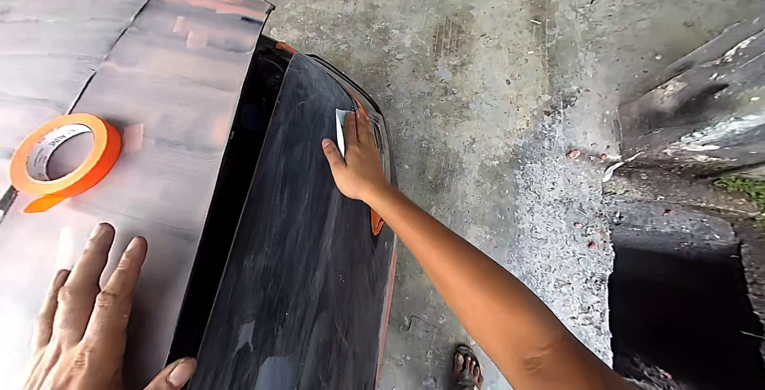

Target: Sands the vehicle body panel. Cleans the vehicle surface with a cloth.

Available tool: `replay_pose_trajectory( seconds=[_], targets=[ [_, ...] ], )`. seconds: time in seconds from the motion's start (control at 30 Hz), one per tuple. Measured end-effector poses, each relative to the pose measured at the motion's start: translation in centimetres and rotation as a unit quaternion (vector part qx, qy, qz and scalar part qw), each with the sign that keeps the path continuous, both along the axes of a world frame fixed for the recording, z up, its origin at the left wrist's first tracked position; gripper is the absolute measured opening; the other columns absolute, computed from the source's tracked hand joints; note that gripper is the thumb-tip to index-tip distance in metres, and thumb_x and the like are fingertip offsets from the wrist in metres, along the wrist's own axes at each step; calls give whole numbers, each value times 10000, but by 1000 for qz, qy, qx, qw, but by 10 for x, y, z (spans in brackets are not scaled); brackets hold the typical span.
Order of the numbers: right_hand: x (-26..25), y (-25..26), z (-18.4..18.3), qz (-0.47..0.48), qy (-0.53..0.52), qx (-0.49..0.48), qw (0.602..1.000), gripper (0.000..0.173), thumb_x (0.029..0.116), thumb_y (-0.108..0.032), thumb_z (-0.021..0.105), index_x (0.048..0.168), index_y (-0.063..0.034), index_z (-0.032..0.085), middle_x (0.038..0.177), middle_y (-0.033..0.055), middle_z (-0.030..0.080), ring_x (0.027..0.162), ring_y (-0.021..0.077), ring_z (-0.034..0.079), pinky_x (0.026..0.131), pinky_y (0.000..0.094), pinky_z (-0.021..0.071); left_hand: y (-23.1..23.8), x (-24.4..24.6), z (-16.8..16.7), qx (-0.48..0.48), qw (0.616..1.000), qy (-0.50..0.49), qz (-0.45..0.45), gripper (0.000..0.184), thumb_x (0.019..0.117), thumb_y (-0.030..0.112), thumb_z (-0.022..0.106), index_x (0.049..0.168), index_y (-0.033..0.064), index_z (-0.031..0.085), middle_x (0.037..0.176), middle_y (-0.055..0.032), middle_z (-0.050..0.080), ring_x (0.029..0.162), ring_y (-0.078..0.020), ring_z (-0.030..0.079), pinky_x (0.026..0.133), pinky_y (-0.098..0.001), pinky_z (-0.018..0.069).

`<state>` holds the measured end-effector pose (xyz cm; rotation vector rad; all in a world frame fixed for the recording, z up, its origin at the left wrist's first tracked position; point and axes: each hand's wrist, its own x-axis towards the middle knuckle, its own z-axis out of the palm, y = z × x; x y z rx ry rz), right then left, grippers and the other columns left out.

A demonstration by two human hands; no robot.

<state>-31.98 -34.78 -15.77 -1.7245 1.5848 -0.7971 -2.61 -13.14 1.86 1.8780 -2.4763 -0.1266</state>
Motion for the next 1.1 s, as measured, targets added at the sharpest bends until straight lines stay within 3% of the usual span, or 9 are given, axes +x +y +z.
replay_pose_trajectory(
  seconds=[0.1, 0.2, 0.33, 0.43, 0.53, 0.63, 0.87, 1.0, 1.1],
  targets=[
    [-9, -56, 0, 33, 38, 27, 998, 808, 1049, -565, 290, 1631, -15, 182, 1714, 178, 138, 1594, 321, 106, 1277, 536, 149, -2, -1, -1, -6, 1000, -12, 5, 1261, 760, 906, 454, 1641, 49, 173, 1672, -320, 102, 1524, -538, 163, 1206, -698, 166],
    [-6, -43, 13, 72, 124, -3, 990, 876, 1030, -638, 252, 1630, -4, 176, 1717, 177, 124, 1595, 340, 76, 1275, 555, 138, 0, -1, -11, -55, 998, -9, 2, 1229, 749, 934, 395, 1652, 125, 190, 1704, -218, 129, 1543, -458, 202, 1211, -698, 166],
    [30, 117, 57, 173, 154, -126, 965, 910, 1004, -649, 321, 1614, 21, 233, 1721, 170, 116, 1601, 316, 42, 1298, 544, 105, -1, -7, -9, -80, 997, -1, -1, 1197, 774, 913, 355, 1650, 112, 199, 1712, -163, 154, 1558, -385, 215, 1220, -702, 167],
    [58, 259, 80, 252, 84, -150, 952, 888, 997, -646, 369, 1540, 56, 397, 1630, 229, 349, 1538, 357, 303, 1249, 546, 271, 1, -11, -6, -76, 997, 0, 2, 1177, 801, 908, 317, 1650, 102, 195, 1716, -157, 144, 1571, -358, 191, 1232, -684, 147],
    [60, 319, 90, 321, 45, -129, 937, 916, 968, -704, 368, 1553, 0, 405, 1623, 202, 380, 1528, 342, 325, 1249, 517, 246, 1, -13, -4, -81, 997, 9, 5, 1158, 822, 896, 301, 1647, 90, 201, 1714, -164, 147, 1572, -356, 191, 1235, -688, 148],
    [48, 257, 84, 289, 92, -160, 939, 1041, 898, -809, 384, 1553, -1, 411, 1629, 185, 378, 1535, 325, 320, 1255, 525, 266, 1, -15, -3, -87, 996, 20, 7, 1157, 824, 894, 287, 1644, 82, 211, 1712, -165, 155, 1572, -350, 194, 1238, -685, 150],
    [37, -15, 48, 200, 227, -102, 948, 992, 979, -768, 202, 1624, -15, 225, 1707, 169, 184, 1591, 314, 137, 1279, 552, 141, 2, -18, -5, -98, 994, 42, 21, 1158, 829, 900, 264, 1641, 76, 224, 1714, -147, 166, 1581, -325, 176, 1253, -676, 138],
    [60, 46, 69, 178, 205, -107, 956, 923, 1019, -680, 192, 1633, 7, 148, 1724, 163, 105, 1603, 290, 52, 1300, 523, 85, 1, -11, -5, -97, 994, 38, 21, 1190, 801, 931, 283, 1639, 88, 232, 1690, -186, 229, 1561, -364, 226, 1230, -690, 155],
    [52, 123, 77, 250, 157, -140, 945, 1018, 963, -760, 243, 1601, 34, 268, 1686, 192, 240, 1580, 318, 192, 1286, 541, 189, 3, -11, 2, -52, 998, 34, 20, 1197, 808, 910, 357, 1611, 28, 260, 1647, -287, 258, 1541, -427, 245, 1212, -697, 150]
  ],
)
